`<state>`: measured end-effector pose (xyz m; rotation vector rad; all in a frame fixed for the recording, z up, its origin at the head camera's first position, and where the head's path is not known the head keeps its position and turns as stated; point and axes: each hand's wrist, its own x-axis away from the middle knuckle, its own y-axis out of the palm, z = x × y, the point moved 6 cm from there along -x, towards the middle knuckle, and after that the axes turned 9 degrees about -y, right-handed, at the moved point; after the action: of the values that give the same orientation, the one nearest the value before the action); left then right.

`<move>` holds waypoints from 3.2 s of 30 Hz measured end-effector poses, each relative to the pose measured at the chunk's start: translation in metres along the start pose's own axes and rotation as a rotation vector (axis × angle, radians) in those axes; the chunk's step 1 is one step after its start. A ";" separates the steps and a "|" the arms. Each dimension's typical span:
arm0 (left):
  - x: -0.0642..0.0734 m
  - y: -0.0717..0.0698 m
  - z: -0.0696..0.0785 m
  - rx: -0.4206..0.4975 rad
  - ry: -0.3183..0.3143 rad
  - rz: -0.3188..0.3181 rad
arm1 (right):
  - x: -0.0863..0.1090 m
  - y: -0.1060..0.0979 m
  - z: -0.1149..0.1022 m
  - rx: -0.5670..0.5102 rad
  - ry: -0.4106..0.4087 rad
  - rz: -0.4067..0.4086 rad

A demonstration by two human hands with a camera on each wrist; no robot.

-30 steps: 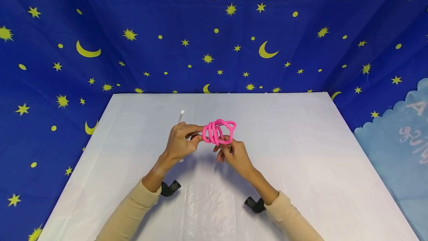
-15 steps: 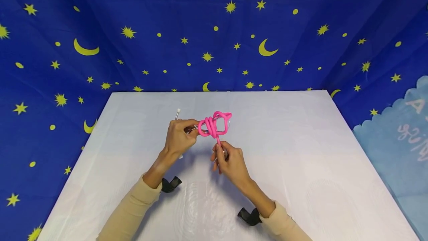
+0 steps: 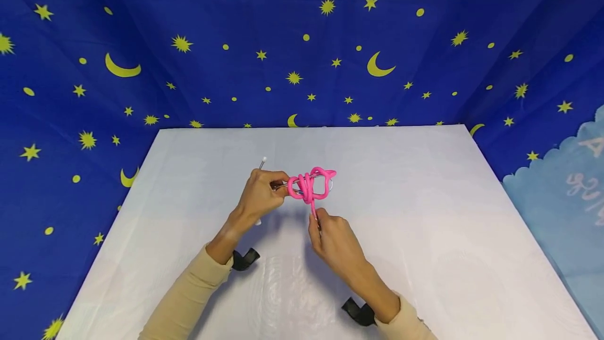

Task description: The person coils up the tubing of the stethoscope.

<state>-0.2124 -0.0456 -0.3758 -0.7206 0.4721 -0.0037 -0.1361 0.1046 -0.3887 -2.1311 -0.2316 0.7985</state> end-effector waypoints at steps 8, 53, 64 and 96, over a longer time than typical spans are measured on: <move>-0.004 -0.005 0.025 -0.168 0.108 -0.026 | -0.008 -0.020 -0.014 0.467 -0.157 -0.097; 0.011 -0.012 0.039 -0.014 0.320 0.087 | -0.012 -0.067 -0.028 0.476 -0.782 0.297; 0.012 -0.018 0.036 -0.013 0.342 0.177 | -0.020 -0.067 -0.007 0.191 -0.590 0.386; 0.018 -0.026 0.032 0.022 0.382 0.268 | -0.035 -0.049 0.031 -0.684 -0.023 0.257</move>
<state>-0.1792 -0.0475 -0.3459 -0.6309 0.9311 0.1063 -0.1775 0.1418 -0.3491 -2.8375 -0.2731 0.9896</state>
